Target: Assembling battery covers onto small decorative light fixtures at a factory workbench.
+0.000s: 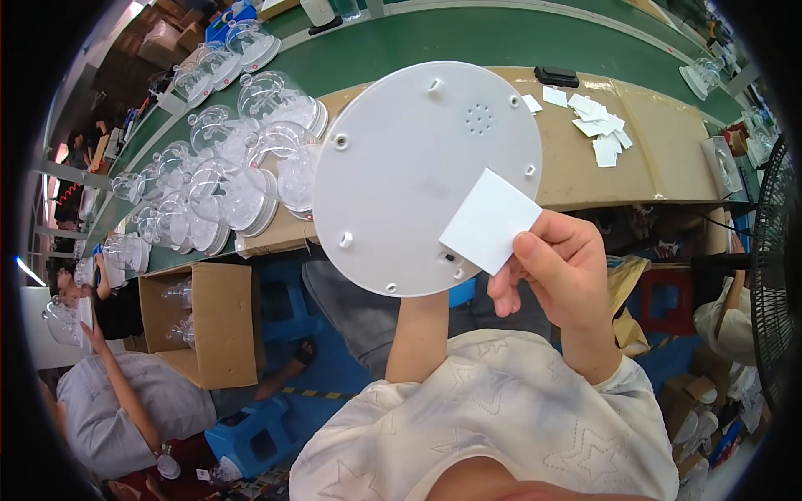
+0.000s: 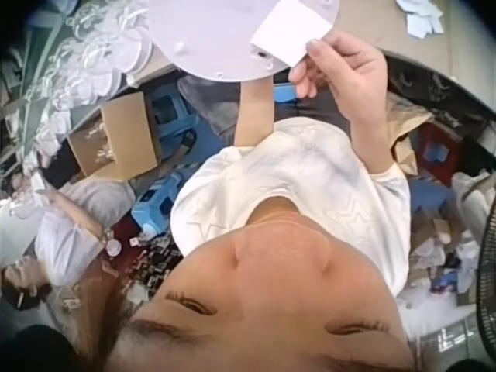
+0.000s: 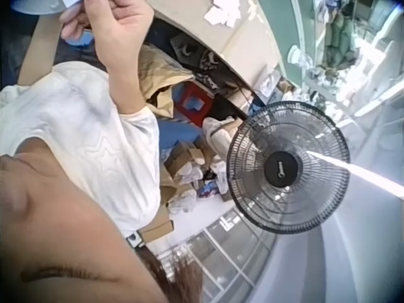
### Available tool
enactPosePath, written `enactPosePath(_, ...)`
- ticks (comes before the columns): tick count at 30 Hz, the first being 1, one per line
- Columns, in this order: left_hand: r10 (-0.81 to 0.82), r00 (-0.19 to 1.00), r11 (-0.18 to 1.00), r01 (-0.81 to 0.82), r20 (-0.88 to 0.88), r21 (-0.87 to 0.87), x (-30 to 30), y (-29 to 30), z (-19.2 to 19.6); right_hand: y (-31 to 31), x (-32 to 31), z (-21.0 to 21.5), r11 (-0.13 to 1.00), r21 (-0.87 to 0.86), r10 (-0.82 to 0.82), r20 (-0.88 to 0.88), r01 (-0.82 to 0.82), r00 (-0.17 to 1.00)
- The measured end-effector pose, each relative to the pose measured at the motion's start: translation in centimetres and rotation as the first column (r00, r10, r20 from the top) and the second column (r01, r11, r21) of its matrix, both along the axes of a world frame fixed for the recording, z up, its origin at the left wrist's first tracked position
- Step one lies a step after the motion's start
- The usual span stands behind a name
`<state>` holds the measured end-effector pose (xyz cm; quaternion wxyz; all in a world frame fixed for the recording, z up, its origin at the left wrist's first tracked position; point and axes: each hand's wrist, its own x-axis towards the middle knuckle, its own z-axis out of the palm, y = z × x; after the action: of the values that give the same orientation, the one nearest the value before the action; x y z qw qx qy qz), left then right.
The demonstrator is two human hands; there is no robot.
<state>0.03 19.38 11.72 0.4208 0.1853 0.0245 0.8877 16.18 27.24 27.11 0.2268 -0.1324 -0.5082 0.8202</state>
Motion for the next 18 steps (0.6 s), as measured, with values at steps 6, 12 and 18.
enactPosePath(6,-0.075,0.997,0.992,0.073,0.019,0.106,0.8,0.8,3.1,0.3,0.0,-0.7,0.998,-0.005,-0.064,-0.011,0.064,0.998)
enactPosePath(12,-0.204,0.978,0.955,0.191,0.038,0.226,1.8,0.9,6.2,0.2,-0.2,-1.1,0.983,-0.024,-0.185,-0.019,0.184,0.983)
enactPosePath(18,0.099,0.968,0.995,-0.097,0.230,-0.017,1.4,0.4,7.8,0.2,-0.2,-0.8,0.968,-0.017,-0.251,-0.015,0.251,0.968)
